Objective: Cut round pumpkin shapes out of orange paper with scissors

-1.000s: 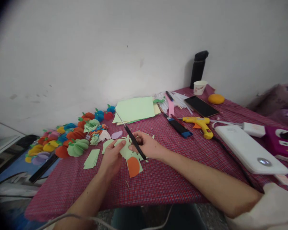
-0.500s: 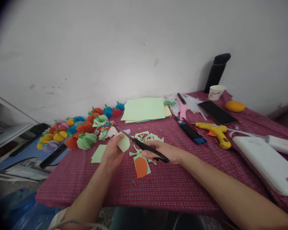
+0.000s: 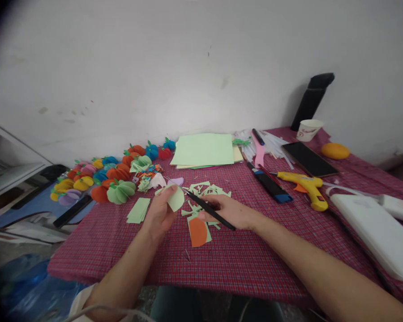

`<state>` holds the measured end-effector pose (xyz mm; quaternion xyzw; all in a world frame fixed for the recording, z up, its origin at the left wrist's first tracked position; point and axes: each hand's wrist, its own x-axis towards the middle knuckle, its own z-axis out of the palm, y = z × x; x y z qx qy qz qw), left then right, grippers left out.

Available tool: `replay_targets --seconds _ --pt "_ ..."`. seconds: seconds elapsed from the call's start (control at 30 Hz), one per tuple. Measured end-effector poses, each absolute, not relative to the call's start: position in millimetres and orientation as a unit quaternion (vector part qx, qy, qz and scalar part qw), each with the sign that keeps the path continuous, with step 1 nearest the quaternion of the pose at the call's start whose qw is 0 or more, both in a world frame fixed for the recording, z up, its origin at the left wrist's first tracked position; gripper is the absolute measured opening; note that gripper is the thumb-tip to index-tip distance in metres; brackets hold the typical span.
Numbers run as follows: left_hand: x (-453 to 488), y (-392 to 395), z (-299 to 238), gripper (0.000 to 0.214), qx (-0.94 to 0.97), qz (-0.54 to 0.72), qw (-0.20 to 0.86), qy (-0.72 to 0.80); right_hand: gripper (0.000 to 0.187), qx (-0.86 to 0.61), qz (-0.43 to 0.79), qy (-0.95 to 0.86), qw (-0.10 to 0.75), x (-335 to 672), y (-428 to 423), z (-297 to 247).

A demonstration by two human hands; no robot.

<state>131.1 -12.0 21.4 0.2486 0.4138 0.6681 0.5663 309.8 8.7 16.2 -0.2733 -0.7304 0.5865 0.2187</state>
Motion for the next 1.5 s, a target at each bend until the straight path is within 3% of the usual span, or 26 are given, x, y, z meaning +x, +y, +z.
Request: replay_targets --seconds 0.53,1.5 --pt "128 -11 17 0.014 0.287 0.668 0.566 0.389 0.050 -0.307 0.355 -0.838 0.279 316 13 24" --pt "128 -13 18 0.015 0.282 0.663 0.587 0.369 0.046 -0.327 0.263 -0.860 0.291 315 13 23"
